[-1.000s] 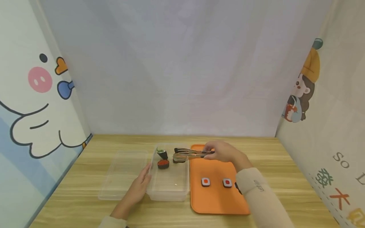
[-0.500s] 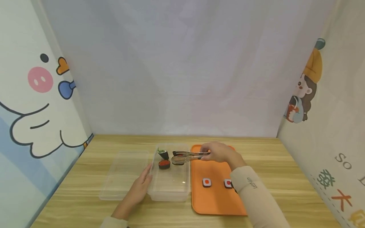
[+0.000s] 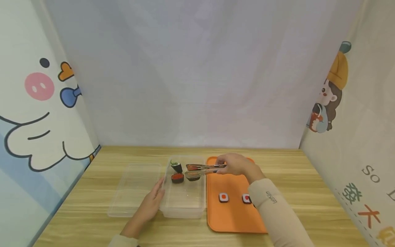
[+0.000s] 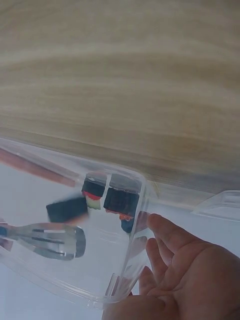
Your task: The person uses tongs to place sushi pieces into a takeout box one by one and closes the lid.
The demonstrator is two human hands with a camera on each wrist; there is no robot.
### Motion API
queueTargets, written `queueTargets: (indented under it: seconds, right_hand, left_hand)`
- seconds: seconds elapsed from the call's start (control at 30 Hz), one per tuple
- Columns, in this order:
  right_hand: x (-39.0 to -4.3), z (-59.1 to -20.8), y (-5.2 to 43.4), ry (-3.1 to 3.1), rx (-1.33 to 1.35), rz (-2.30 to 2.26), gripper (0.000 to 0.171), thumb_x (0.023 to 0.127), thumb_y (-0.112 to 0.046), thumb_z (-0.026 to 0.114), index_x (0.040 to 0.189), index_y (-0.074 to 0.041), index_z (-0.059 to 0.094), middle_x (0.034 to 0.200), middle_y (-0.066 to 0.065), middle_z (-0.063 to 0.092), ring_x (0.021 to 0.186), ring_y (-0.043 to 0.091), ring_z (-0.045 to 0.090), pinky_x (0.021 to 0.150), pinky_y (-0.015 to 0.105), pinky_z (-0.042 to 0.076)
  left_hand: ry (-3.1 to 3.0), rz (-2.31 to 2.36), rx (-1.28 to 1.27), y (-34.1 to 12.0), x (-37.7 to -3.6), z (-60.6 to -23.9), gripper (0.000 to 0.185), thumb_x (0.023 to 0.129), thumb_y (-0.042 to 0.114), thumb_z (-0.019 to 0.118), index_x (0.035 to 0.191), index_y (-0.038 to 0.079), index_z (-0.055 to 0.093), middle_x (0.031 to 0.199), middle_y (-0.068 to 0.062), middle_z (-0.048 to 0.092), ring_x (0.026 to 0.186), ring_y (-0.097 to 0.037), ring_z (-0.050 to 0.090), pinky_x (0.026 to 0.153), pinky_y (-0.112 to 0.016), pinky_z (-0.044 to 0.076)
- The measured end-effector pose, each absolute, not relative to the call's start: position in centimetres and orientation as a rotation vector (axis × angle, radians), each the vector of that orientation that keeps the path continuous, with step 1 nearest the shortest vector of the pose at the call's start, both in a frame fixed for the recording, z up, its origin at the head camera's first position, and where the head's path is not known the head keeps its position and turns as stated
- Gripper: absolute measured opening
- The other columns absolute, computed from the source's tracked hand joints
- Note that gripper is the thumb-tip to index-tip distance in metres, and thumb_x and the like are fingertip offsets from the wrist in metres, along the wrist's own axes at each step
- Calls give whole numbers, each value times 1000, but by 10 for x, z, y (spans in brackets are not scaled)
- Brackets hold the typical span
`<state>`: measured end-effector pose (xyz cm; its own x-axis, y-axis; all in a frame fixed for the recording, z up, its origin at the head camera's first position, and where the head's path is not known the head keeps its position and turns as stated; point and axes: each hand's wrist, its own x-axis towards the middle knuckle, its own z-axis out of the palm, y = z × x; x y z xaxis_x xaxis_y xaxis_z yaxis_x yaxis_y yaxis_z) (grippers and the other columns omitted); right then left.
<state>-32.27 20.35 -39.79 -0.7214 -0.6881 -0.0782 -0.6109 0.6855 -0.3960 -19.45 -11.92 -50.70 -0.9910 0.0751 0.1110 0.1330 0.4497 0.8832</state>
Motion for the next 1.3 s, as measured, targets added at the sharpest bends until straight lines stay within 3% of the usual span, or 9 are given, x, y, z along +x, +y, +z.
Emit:
queueTargets:
  seconds: [0.4, 0.83, 1.13, 1.3]
  right_hand:
    - [-320, -389, 209, 2692, -1001, -558, 22, 93, -30, 69, 110, -15, 67, 98, -6, 62, 81, 14, 55, 71, 38, 48]
    - [-307, -383, 222, 2729, -970, -589, 33, 92, -33, 69, 115, -9, 66, 110, 3, 63, 104, 28, 59, 85, 49, 50]
    - [-297, -386, 254, 2738, -1024, -648, 29, 92, -30, 69, 112, -10, 67, 102, -3, 63, 95, 21, 60, 79, 43, 51]
    - [-292, -384, 266, 2721, -1029, -677, 23, 92, -31, 70, 106, -13, 67, 95, -7, 62, 82, 16, 57, 68, 37, 47]
  left_hand:
    - [-2628, -1594, -198, -121, -193, -507, 50, 105, 14, 38, 153, 2, 26, 145, -32, 35, 131, -49, 35, 105, -62, 30]
    - [-2616, -1623, -215, -127, -193, -507, 50, 106, 14, 37, 153, 3, 26, 145, -33, 35, 131, -48, 35, 104, -62, 30]
    - [-2618, -1620, -203, -125, -194, -509, 50, 106, 15, 38, 153, 4, 26, 147, -30, 34, 132, -47, 34, 106, -61, 29]
    - [-2615, -1629, -202, -123, -193, -508, 50, 105, 13, 38, 153, 3, 26, 147, -31, 34, 132, -48, 34, 106, -61, 28]
